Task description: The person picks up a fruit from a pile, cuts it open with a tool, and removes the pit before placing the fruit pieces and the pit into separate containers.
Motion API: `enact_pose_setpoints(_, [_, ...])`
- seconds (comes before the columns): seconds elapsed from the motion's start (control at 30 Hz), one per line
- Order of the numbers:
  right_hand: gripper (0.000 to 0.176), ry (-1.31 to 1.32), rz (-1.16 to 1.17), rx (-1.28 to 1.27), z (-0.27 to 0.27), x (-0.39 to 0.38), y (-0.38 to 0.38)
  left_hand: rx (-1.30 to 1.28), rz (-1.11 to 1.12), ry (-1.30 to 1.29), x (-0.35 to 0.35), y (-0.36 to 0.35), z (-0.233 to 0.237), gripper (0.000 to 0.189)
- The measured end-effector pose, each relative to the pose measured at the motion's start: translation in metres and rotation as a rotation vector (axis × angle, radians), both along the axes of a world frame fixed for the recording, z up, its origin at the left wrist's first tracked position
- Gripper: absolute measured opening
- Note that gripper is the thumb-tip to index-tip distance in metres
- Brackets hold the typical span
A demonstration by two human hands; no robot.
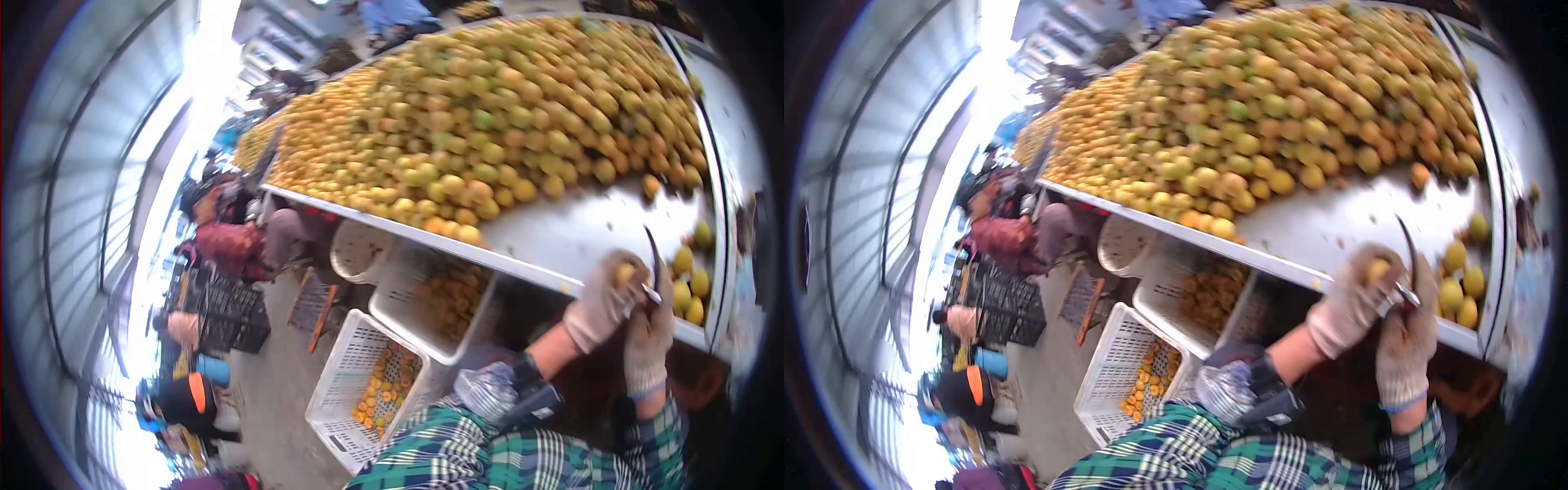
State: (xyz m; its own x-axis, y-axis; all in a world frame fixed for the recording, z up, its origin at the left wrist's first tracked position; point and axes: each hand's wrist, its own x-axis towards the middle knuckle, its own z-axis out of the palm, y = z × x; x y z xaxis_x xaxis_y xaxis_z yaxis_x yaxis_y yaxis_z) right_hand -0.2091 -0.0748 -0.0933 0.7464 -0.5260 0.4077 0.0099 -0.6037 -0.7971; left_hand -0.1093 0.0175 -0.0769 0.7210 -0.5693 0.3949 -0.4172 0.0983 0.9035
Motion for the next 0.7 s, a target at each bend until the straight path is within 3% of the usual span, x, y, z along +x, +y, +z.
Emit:
enact_pose_setpoints(0.07, [0.048, -0.015, 0.016, -0.018, -0.002, 0.003, 0.003, -0.152, -0.170, 0.423, -0.003, 0.003, 0.011, 0.029])
enact_pose_setpoints(0.17, [0.048, -0.039, -0.052, -0.193, -0.011, -0.001, -0.001, -0.035, -0.081, 0.312, -0.011, 0.000, 0.019, 0.035])
enact_pose_setpoints(0.33, [0.045, -0.026, -0.085, 0.042, -0.014, 0.004, 0.017, -0.064, -0.066, 0.353, -0.010, 0.002, 0.012, 0.036])
enact_pose_setpoints(0.47, [0.043, -0.030, -0.081, 0.107, -0.022, 0.007, 0.021, -0.081, 0.000, 0.215, -0.006, 0.005, 0.007, 0.033])
enact_pose_setpoints(0.53, [0.046, 0.002, 0.007, 0.281, -0.019, 0.008, 0.021, -0.090, 0.000, 0.216, -0.005, 0.006, 0.007, 0.032])
enact_pose_setpoints(0.7, [0.044, 0.022, 0.002, 0.353, -0.025, 0.005, 0.015, -0.049, -0.004, 0.222, -0.003, 0.003, 0.004, 0.029])
